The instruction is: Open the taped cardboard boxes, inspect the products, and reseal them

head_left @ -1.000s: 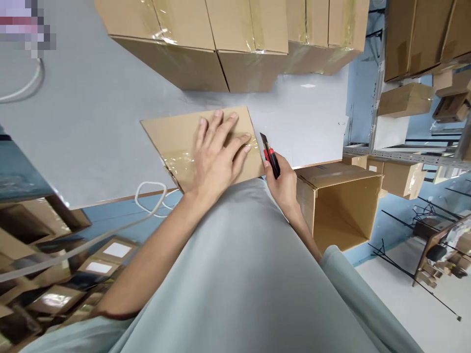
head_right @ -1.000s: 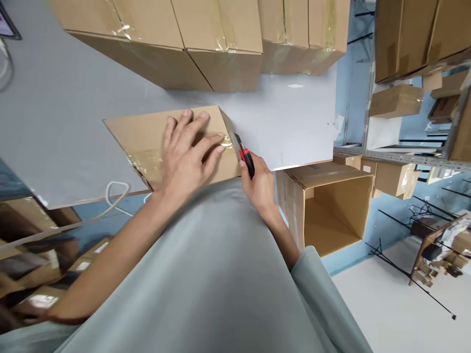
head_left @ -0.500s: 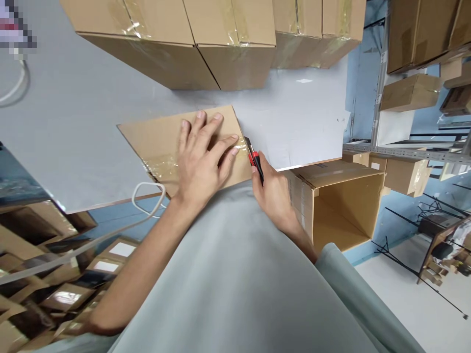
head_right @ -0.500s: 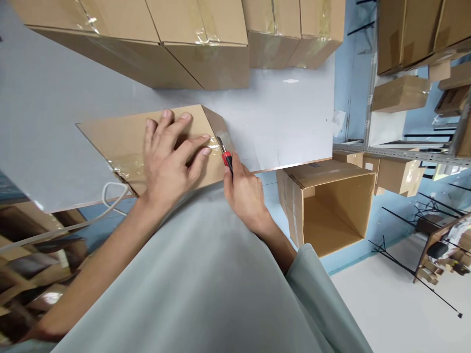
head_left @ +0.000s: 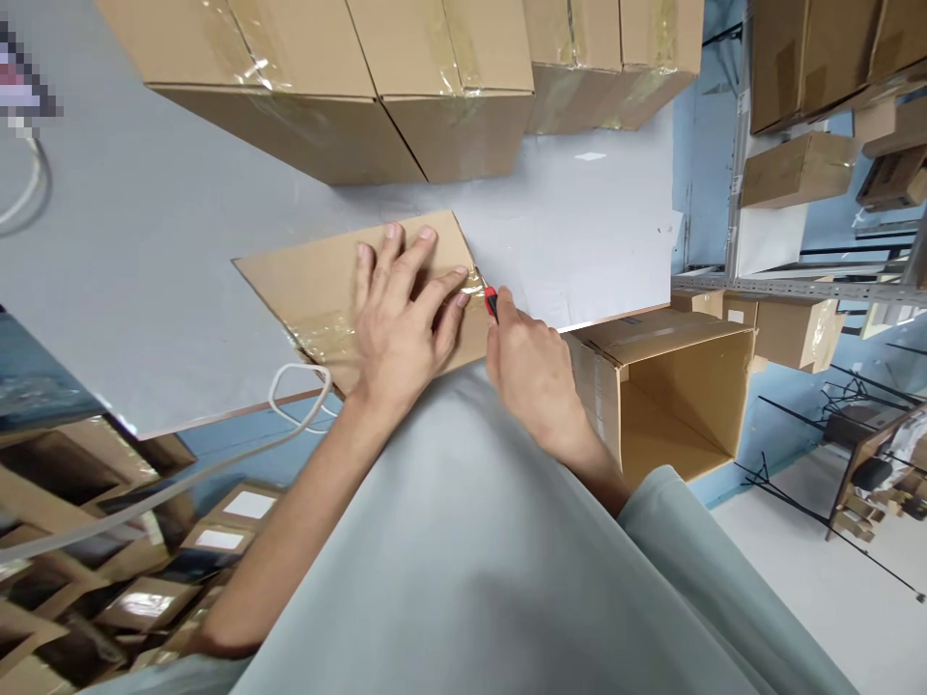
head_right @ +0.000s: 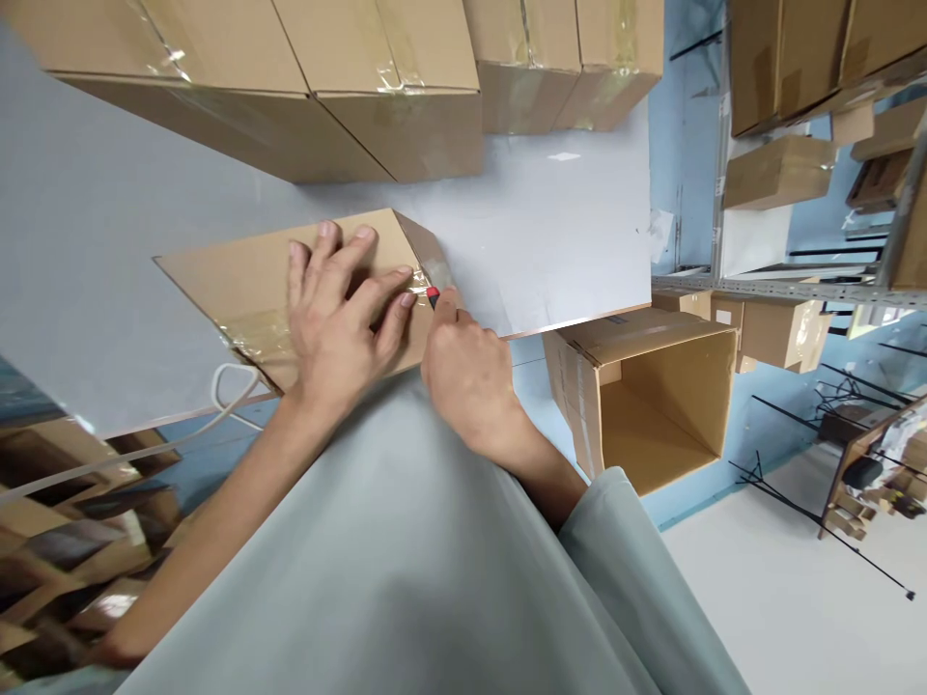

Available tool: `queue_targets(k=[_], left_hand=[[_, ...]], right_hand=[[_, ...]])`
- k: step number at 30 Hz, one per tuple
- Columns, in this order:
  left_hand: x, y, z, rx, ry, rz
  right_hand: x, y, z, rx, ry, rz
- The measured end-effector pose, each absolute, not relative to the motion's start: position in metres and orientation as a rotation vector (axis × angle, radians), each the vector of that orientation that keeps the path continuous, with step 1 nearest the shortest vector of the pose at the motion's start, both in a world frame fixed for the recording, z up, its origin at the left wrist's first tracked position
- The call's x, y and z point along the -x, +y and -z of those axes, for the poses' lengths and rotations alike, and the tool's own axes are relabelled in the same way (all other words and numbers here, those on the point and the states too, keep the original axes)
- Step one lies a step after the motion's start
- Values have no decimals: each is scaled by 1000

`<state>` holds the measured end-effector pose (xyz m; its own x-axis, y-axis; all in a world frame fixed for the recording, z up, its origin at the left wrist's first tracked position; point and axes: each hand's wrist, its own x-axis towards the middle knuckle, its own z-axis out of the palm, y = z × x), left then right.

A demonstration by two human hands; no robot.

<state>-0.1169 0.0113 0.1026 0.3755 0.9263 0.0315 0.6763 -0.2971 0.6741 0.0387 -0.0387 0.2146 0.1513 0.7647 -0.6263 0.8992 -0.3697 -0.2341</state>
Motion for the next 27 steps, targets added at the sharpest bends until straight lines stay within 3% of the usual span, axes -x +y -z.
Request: queue_targets(k=[10, 27], left_hand=[[122, 10, -99, -2079, 1308, -589], [119, 11, -103, -2116, 1404, -409]], right_hand=[[-32, -40, -223, -2251, 1569, 963], [-44, -88, -230, -2254, 1547, 1168]])
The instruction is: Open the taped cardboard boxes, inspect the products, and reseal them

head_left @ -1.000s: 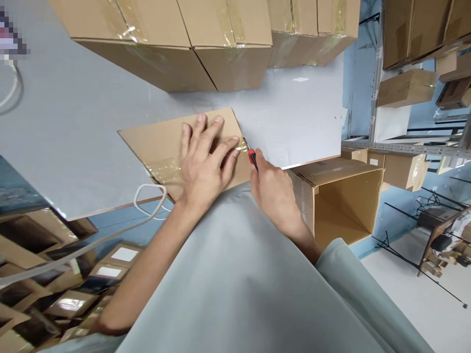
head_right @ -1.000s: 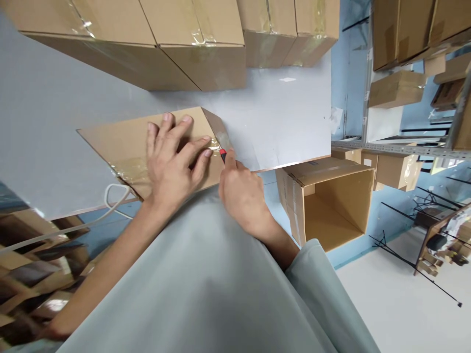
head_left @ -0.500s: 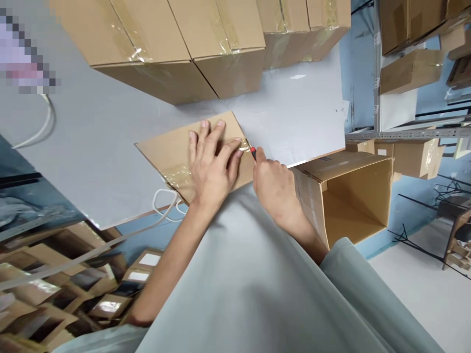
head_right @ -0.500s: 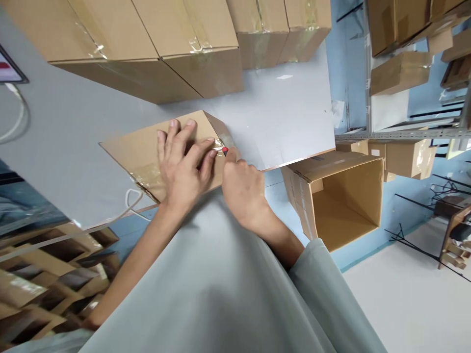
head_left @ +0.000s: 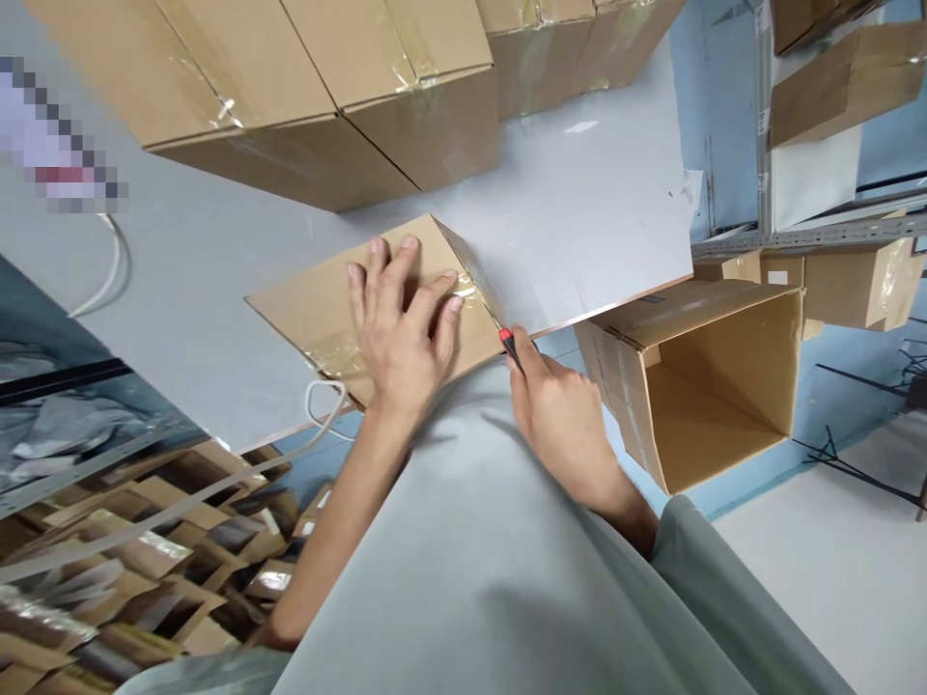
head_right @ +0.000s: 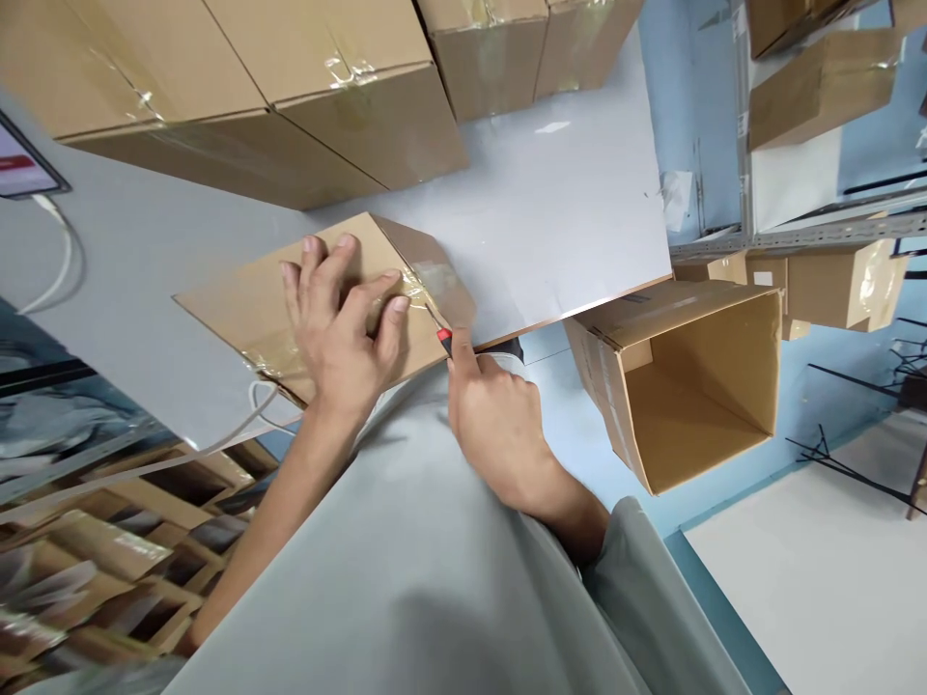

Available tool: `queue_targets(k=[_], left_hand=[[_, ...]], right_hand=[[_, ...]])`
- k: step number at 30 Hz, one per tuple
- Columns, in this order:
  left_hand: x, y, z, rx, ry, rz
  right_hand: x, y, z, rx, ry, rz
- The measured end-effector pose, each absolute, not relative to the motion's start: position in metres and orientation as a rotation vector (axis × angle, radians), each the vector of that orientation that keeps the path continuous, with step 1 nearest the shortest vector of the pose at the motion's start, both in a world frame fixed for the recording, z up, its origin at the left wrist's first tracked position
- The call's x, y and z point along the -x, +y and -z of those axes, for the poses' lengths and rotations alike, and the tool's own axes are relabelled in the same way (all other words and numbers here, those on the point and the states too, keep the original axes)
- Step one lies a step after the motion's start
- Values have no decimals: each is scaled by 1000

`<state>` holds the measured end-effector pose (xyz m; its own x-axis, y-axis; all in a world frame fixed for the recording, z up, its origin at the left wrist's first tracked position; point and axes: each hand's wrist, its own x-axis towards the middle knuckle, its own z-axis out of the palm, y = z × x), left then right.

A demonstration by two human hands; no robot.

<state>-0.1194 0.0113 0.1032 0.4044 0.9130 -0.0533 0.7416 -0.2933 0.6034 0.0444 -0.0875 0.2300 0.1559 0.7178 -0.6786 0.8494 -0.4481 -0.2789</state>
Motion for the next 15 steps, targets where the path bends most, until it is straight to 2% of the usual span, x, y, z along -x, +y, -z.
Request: queue_targets(k=[15], left_hand=[[118, 11, -96, -2014, 1372, -485]], right_hand=[[-20, -85, -201, -2332, 1485, 966]])
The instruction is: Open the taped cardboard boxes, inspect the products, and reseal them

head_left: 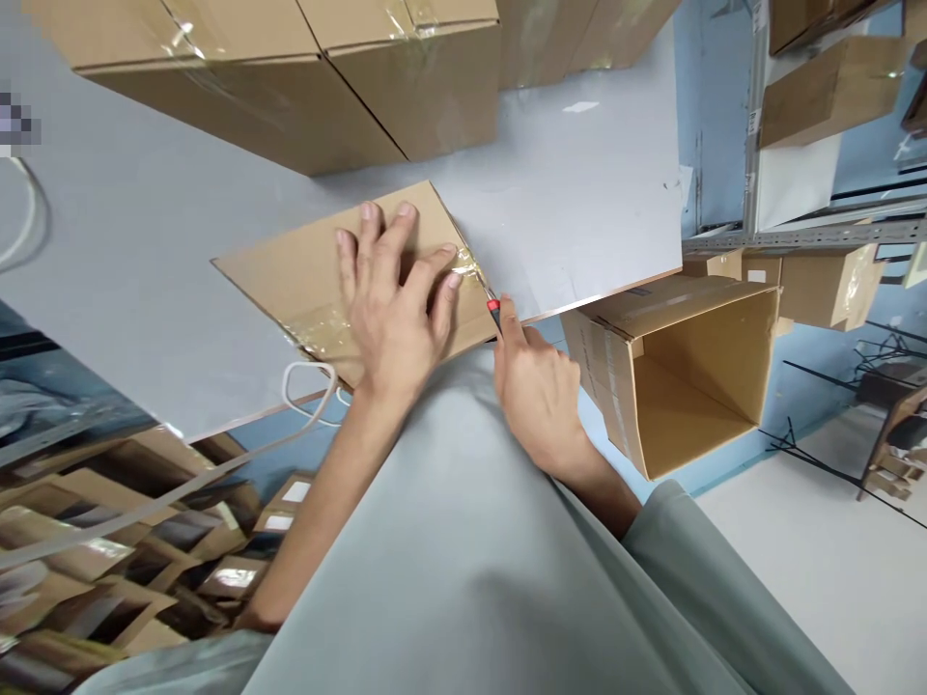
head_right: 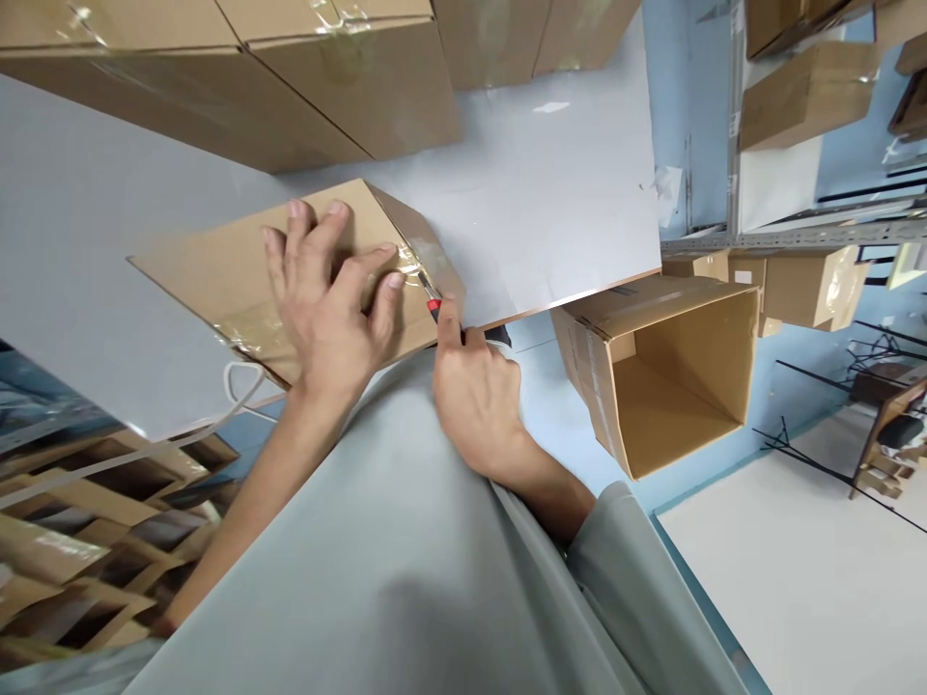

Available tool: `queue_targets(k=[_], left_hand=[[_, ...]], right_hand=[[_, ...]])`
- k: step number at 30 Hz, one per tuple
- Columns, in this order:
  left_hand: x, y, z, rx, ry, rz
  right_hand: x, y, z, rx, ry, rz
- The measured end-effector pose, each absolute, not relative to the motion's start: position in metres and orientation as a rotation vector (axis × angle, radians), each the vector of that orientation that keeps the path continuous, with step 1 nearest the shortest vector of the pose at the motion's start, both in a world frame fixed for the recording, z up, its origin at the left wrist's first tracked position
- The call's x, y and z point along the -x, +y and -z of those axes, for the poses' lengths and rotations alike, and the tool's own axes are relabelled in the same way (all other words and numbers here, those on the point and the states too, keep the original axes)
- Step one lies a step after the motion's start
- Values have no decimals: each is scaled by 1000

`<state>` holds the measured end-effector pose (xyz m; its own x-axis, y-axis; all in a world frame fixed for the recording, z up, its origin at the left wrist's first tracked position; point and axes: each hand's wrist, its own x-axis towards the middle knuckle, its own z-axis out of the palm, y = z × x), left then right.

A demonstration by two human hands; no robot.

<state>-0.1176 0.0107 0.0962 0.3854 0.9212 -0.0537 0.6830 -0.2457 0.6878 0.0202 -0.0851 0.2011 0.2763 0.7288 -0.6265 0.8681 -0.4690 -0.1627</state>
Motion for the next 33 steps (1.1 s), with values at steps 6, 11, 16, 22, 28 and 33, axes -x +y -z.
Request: queue_targets(k=[6, 11, 16, 22, 28, 33], left_hand=[[114, 10, -90, -1974, 1351, -498], [113, 5, -85, -1994, 1308, -536], [111, 3, -68, -2081, 1313, -567], [114, 4, -84, -1930, 1200, -630], [114, 4, -91, -1873, 1164, -670], [113, 3, -83, -1825, 1000, -817]], right_hand=[[-11, -88, -192, -2375, 1418, 875], [-1, -97, -181, -2425, 1357, 773], [-2, -102, -166, -2439, 1350, 678], [-12, -120, -173, -2429, 1511, 567], [-5, -110, -172, -2435, 1473, 541], [1, -101, -174, -2415, 1364, 573]])
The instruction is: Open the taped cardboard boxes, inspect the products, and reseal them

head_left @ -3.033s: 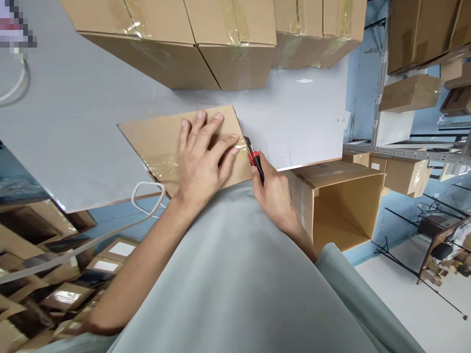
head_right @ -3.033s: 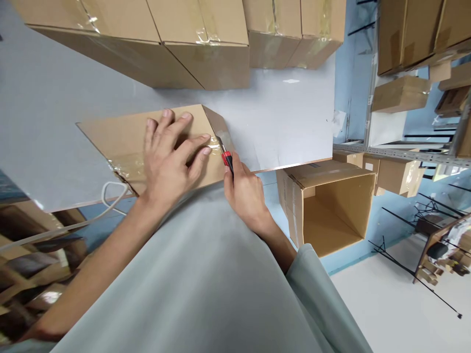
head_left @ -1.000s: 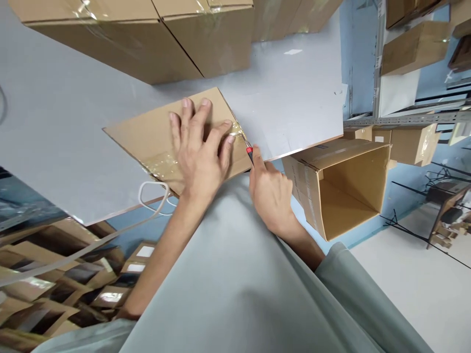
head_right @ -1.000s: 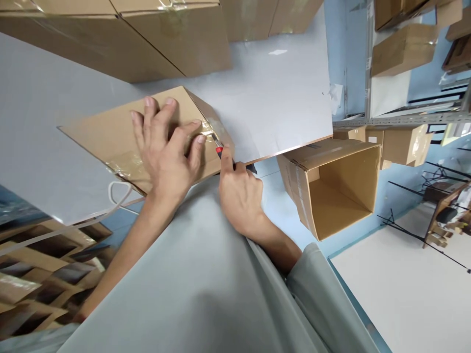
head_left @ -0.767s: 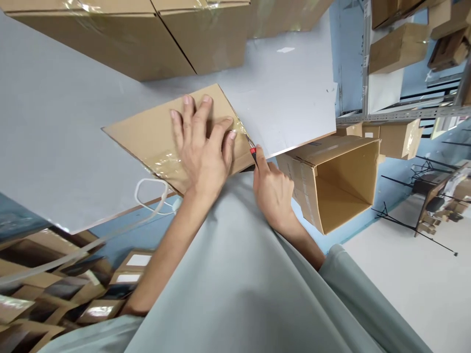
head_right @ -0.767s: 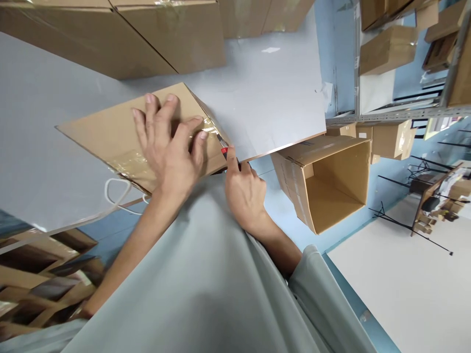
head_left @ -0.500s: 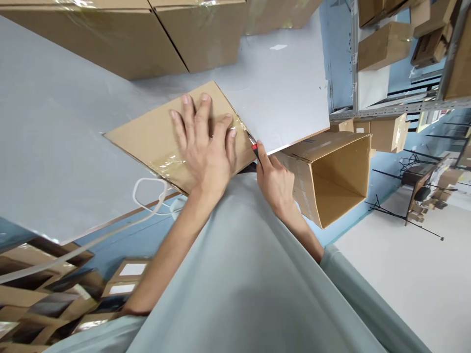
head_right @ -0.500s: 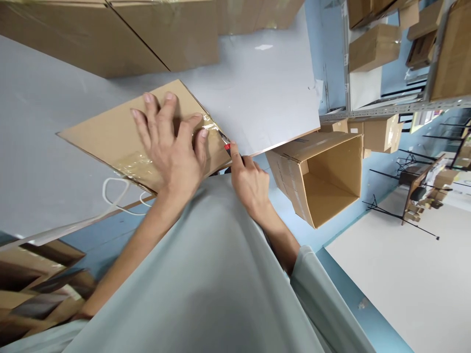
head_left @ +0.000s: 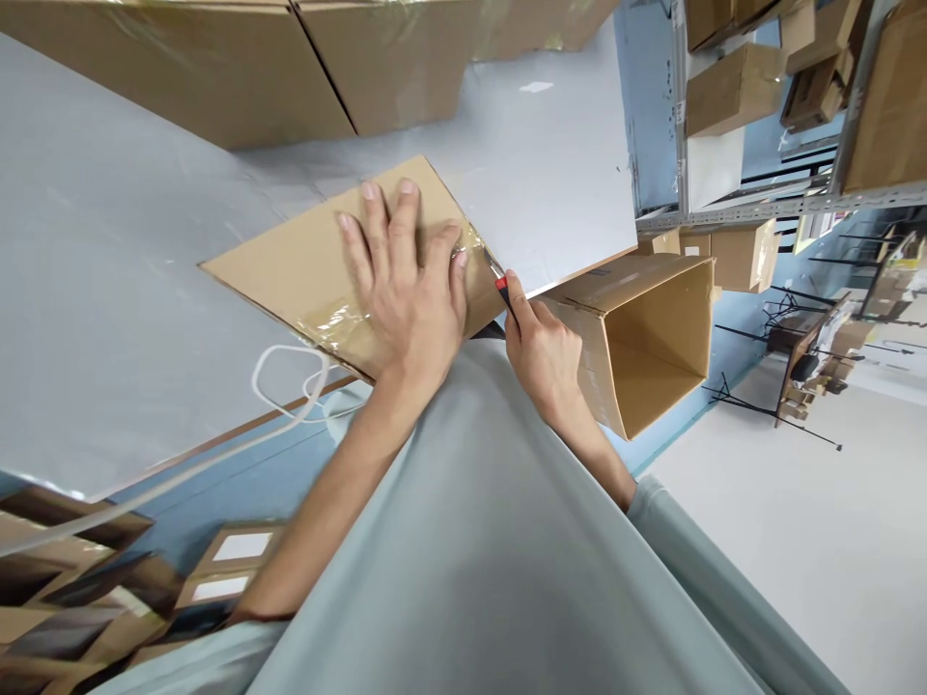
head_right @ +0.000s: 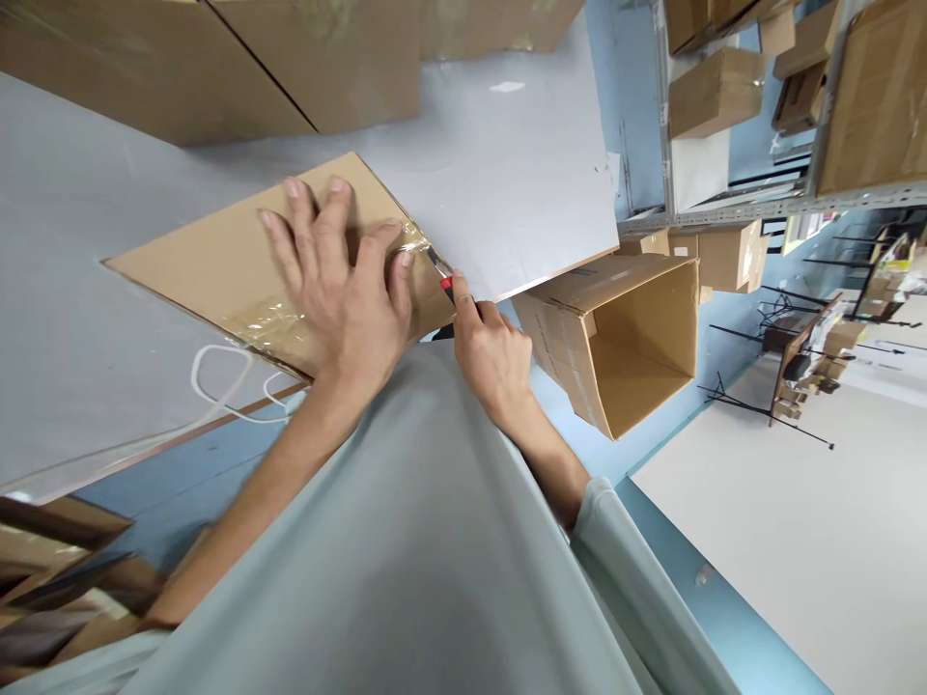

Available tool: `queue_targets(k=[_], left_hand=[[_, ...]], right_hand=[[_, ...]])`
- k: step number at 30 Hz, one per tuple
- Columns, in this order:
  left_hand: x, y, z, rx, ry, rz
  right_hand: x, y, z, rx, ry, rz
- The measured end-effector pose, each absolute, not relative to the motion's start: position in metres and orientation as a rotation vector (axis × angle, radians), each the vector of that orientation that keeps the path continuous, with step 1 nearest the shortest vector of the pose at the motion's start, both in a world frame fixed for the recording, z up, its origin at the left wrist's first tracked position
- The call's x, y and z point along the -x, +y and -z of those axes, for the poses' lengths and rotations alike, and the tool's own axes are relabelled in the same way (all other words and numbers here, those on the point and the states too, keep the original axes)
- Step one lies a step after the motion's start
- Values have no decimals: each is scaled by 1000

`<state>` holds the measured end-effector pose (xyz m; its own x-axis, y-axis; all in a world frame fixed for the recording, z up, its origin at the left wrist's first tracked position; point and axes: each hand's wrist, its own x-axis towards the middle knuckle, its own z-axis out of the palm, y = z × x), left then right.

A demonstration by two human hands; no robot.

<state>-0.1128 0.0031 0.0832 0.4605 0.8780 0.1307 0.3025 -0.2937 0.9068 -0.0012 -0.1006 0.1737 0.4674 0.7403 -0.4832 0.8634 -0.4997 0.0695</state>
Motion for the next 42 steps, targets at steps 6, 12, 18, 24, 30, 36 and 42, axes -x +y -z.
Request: queue_targets(k=[6, 12, 18, 24, 30, 36, 42], left_hand=[[115, 3, -79, -1803, 905, -910], [114, 2, -78, -1750, 921, -912], [107, -3, -76, -1741, 926, -909], [107, -3, -74, -1722, 888, -920], [110, -2, -75, -1710, 891, -908], [108, -4, -76, -1838, 1109, -798], [111, 0, -78, -1879, 1048, -805]], right_hand=[[2, -98, -180, -2409, 1381, 560], [2, -103, -181, -2411, 1340, 550], [14, -106, -153, -2530, 1328, 470], [10, -109, -131, -2816, 1254, 583], [-2, -113, -125, -3217, 1278, 863], [-13, -115, -152, -2983, 1414, 888], [-35, -95, -181, -2625, 1593, 788]])
